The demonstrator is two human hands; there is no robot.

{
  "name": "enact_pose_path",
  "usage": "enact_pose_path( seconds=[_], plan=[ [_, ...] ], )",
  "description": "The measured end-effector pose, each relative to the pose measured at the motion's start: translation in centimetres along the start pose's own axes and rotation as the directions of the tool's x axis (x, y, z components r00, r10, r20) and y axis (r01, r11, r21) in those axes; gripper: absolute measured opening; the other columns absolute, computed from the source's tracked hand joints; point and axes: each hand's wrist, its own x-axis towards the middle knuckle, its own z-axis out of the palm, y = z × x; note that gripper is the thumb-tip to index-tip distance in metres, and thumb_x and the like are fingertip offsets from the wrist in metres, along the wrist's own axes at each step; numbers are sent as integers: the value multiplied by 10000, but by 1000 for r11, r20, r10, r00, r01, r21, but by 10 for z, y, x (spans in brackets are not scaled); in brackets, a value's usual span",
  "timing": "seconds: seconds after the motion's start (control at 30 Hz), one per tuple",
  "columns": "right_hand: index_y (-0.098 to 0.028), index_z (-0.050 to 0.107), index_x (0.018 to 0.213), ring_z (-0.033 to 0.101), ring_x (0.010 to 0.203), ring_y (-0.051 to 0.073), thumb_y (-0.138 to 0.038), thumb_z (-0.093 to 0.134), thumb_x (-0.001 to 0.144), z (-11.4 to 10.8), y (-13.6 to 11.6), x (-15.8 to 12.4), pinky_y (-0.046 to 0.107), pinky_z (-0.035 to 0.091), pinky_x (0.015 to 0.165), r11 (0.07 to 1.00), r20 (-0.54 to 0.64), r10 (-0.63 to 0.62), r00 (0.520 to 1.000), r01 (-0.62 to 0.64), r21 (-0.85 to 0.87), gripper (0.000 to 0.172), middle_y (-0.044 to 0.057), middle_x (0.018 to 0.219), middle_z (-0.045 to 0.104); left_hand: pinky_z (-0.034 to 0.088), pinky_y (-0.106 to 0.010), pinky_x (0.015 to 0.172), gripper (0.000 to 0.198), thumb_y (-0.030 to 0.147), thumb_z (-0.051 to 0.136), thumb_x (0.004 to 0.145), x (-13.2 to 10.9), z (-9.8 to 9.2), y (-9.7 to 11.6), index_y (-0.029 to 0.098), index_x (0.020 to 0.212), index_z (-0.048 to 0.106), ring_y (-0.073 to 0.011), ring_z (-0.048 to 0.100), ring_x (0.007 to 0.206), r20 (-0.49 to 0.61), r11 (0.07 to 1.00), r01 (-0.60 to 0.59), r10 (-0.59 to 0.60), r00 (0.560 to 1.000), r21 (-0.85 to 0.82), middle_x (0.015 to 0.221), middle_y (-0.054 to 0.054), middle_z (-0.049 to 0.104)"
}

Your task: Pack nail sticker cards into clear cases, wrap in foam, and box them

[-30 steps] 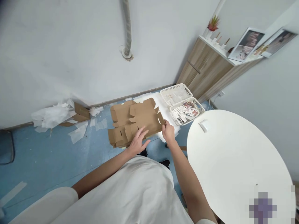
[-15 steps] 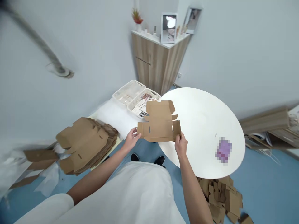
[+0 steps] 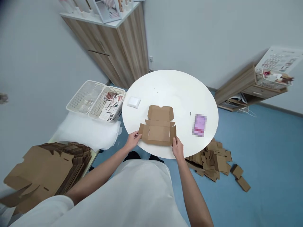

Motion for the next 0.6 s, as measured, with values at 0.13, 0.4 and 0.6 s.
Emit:
enact_pose_path(
  seconds=[0.13, 0.4, 0.6],
  plan=[
    [-189, 560, 801, 581, 693, 184, -574, 280, 782, -2, 14, 5, 308, 471, 624, 983, 52, 88, 995, -95, 157, 476, 69, 830, 633, 469, -282, 705, 307, 295, 480, 741, 9, 4, -2, 150, 982, 606, -172, 622, 767, 43, 998, 31, -34, 998, 53, 895, -51, 659],
    [-179, 605, 871, 545, 658, 170, -481, 372, 757, 4, 16, 7, 287, 427, 616, 989, -25, 114, 993, -111, 100, 398, 37, 744, 625, 470, -292, 744, 332, 257, 491, 735, 42, -6, -14, 164, 1038, 588, -171, 619, 804, 98, 993, 65, -75, 992, 96, 971, -53, 652],
    [-175, 590, 975, 561, 639, 163, -423, 414, 732, 11, 1, 7, 306, 431, 650, 982, -107, 161, 981, -148, 119, 389, 45, 800, 636, 463, -306, 783, 376, 257, 524, 722, 70, -11, -13, 159, 1084, 549, -167, 605, 828, 126, 991, 40, -56, 990, 132, 970, -65, 638]
  ],
)
